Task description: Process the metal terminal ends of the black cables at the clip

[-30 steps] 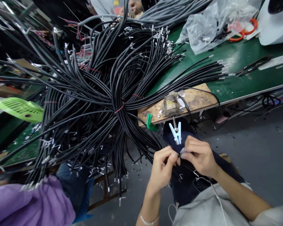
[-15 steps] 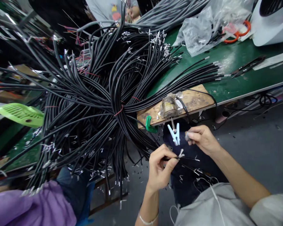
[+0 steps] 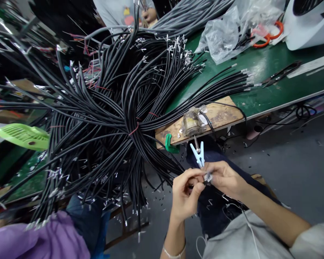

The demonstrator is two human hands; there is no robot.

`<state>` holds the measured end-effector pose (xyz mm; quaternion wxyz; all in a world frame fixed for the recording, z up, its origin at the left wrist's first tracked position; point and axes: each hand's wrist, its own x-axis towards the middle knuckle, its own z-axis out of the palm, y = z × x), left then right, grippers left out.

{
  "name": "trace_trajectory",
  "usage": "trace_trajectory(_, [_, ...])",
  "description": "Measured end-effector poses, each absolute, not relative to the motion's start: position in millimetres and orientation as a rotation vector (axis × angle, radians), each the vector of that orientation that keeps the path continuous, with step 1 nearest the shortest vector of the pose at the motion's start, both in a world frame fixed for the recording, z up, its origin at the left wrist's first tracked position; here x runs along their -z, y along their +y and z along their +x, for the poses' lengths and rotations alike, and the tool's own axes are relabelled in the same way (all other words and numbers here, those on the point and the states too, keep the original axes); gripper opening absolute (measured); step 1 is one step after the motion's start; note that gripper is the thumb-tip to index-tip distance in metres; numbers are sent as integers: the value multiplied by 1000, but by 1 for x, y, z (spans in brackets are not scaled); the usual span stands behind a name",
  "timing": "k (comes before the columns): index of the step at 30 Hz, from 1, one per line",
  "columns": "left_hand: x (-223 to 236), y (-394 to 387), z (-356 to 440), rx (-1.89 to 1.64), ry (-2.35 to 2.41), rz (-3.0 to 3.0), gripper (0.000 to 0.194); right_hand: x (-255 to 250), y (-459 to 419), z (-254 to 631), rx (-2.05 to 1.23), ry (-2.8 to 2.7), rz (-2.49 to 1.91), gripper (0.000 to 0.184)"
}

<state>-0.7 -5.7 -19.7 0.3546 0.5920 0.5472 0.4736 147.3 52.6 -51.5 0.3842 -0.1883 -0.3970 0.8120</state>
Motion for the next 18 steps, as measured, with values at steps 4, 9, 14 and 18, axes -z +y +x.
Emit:
trace_trajectory(4, [18, -6, 7, -1177, 1267, 1730, 23, 56, 56, 147, -2282, -887, -577, 28])
trace_trajectory(9, [22, -12, 22, -1477, 1309, 1663, 17, 48, 83, 149, -2065, -929, -678, 29])
trace_trajectory(14, [25, -6, 28, -1701, 1464, 1746, 21, 37, 102, 128, -2162, -885, -506, 43])
trace_trajectory(18, [26, 3, 33, -1742, 1585, 1775, 24, 35, 101, 114, -2249, -667, -477, 39])
